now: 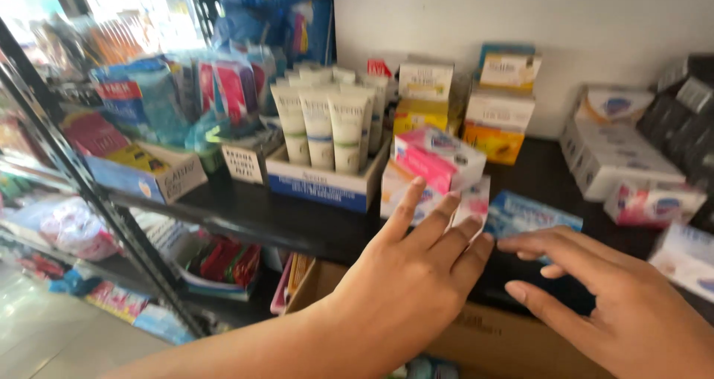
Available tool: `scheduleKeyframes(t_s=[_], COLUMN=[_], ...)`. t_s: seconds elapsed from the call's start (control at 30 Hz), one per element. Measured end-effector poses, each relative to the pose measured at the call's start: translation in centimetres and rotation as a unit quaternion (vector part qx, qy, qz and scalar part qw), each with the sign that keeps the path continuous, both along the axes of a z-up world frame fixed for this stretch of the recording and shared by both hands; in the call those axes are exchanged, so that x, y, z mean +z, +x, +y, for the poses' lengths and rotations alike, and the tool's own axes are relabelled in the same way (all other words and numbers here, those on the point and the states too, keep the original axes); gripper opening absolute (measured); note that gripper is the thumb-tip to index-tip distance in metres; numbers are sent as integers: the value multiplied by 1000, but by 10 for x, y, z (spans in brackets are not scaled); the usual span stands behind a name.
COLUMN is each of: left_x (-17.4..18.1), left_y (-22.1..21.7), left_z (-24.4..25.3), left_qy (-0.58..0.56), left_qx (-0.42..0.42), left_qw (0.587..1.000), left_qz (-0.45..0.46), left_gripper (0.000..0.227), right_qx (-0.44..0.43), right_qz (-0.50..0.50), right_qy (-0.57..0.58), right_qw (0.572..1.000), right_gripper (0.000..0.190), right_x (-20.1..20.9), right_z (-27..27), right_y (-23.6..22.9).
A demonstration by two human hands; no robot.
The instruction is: The person sits on the floor and takes various soap bars and boxes from a cardboard box, placing them onto a nearby shelf. They handle multiple brands, including Bioderm, SkinWhite, Myra, and Safeguard, arranging them in neat stacks and rows on the shelf.
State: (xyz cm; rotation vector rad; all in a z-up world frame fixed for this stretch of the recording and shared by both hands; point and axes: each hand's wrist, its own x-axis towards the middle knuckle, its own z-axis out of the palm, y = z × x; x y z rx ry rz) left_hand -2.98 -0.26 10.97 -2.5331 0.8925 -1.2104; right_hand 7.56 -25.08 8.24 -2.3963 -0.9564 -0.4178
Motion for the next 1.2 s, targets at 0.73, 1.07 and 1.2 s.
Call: scheduleKeyframes(t_s=[0.73,1.07,1.2], left_x=[-158,-192,-191], left_y=[30,60,58], left_z=[11,25,22], left_qy=[-132,-116,-109], left_qx=[-131,-162,-153], left_qw=[958,908,886], left_qz=[217,370,424], left_gripper=[19,13,17], right_qx=[119,61,114], right_qz=[185,265,269], right_qy=[-78,-324,-253], right_qw=[972,906,922], right_gripper=[29,32,33], right_x=[-140,-160,-180], right_z=[34,47,40], right_y=[-29,-13,-5])
